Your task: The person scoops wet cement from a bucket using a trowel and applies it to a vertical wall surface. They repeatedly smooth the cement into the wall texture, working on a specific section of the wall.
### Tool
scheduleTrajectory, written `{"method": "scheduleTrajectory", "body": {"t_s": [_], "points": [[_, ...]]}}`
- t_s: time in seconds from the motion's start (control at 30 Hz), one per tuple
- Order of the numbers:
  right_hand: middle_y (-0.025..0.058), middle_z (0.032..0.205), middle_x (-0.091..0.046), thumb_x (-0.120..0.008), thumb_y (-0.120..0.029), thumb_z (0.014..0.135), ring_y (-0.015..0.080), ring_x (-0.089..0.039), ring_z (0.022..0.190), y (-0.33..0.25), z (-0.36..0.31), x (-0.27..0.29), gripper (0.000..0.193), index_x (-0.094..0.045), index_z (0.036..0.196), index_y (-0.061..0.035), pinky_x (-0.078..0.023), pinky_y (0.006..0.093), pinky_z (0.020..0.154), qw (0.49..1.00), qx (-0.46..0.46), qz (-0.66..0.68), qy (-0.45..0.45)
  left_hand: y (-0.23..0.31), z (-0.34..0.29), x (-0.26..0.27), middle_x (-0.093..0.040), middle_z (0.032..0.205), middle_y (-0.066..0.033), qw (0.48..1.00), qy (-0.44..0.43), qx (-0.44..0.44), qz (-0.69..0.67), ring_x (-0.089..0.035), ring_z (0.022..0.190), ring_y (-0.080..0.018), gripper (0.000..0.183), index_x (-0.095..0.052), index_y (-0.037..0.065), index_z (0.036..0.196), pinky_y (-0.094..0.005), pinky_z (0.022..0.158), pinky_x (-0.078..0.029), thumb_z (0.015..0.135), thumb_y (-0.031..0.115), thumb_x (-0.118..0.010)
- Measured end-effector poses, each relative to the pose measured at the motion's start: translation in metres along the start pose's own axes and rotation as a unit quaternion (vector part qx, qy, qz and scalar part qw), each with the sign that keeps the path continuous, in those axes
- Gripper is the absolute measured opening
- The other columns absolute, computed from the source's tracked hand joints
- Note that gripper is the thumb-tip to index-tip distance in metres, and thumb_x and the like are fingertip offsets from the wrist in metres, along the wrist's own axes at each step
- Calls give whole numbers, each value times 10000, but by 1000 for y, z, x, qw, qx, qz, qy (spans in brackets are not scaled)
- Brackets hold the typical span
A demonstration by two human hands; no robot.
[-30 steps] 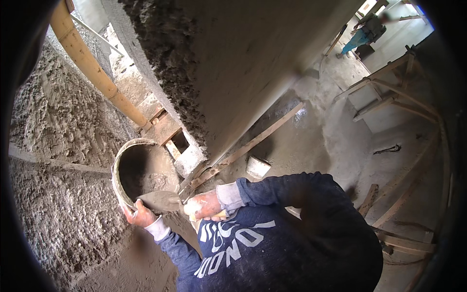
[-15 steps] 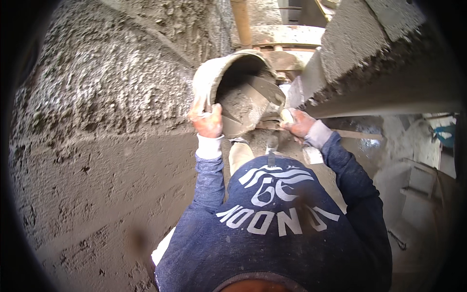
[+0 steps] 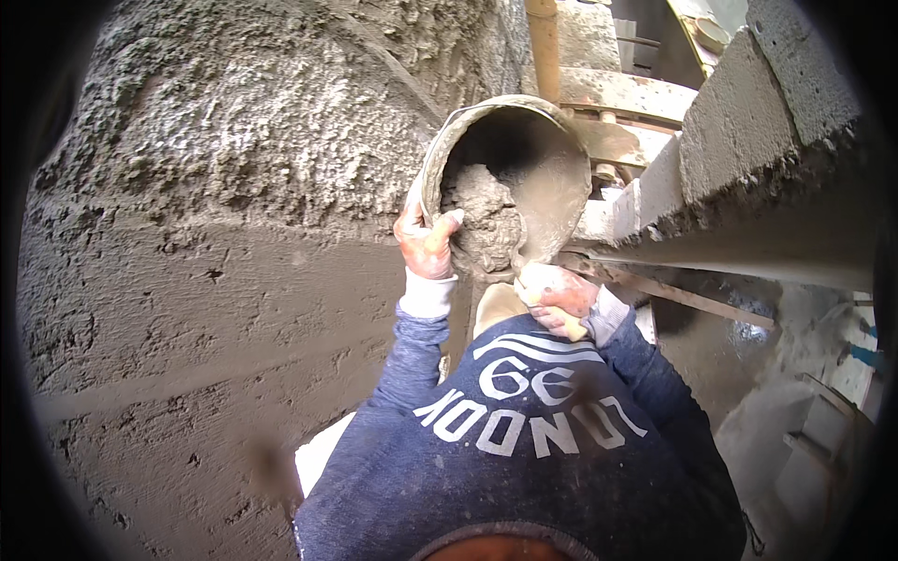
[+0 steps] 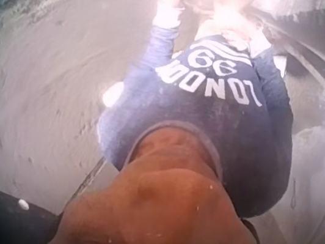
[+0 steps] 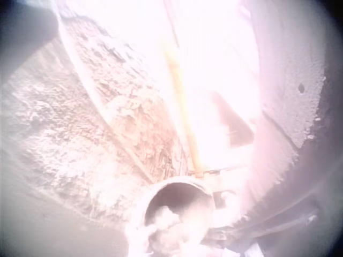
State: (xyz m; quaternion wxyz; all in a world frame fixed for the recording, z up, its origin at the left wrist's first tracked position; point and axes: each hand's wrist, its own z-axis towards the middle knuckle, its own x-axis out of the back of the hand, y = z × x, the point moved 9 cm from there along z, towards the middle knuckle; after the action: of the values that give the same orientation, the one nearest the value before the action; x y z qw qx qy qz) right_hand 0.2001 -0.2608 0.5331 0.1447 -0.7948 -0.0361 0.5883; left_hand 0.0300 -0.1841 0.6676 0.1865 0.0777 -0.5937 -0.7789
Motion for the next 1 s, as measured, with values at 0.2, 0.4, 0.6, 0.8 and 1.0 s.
{"method": "scheduleTrajectory", "body": {"t_s": [0.2, 0.4, 0.6, 0.8, 1.0], "points": [[23, 697, -449, -486, -88, 910, 95, -440, 504, -7, 11, 7, 158, -455, 1064, -73, -396, 237, 404, 1000, -4, -15, 26, -27, 0, 20, -606, 1093, -79, 989, 104, 12, -99, -567, 959, -166, 559, -516, -54, 1234, -257, 886, -427, 681, -24, -596], [13, 698, -443, -459, -62, 898, 98, -425, 496, 0, 1, 13, 158, -425, 1050, -87, -394, 255, 405, 998, -8, 7, 55, -59, 5, 34, -622, 1008, -57, 985, 127, 19, -116, -577, 870, -141, 480, -558, -51, 1141, -262, 842, -450, 663, -13, -570], [9, 686, -430, -535, -87, 874, 99, -430, 516, -7, 10, 10, 176, -434, 1018, -90, -396, 253, 428, 996, 32, -70, 51, -80, 5, 46, -613, 1083, -75, 994, 102, 17, -40, -583, 930, -163, 565, -517, -51, 1224, -266, 854, -457, 662, -25, -562], [-30, 616, -412, -539, -162, 901, 97, -376, 443, 15, 14, 37, 106, -458, 955, -120, -332, 245, 393, 988, -72, 139, 6, -100, 4, 37, -638, 1006, -59, 995, 76, 18, 58, -572, 849, -122, 520, -554, -62, 1171, -236, 790, -456, 653, -16, -559], [20, 725, -440, -493, -109, 911, 110, -446, 539, 14, 21, 43, 139, -424, 1029, -86, -418, 262, 455, 998, -31, 60, -18, -155, 3, 60, -630, 1033, -81, 975, 169, 107, -93, -553, 878, -152, 557, -559, -87, 1156, -249, 789, -449, 602, -32, -548]]}}
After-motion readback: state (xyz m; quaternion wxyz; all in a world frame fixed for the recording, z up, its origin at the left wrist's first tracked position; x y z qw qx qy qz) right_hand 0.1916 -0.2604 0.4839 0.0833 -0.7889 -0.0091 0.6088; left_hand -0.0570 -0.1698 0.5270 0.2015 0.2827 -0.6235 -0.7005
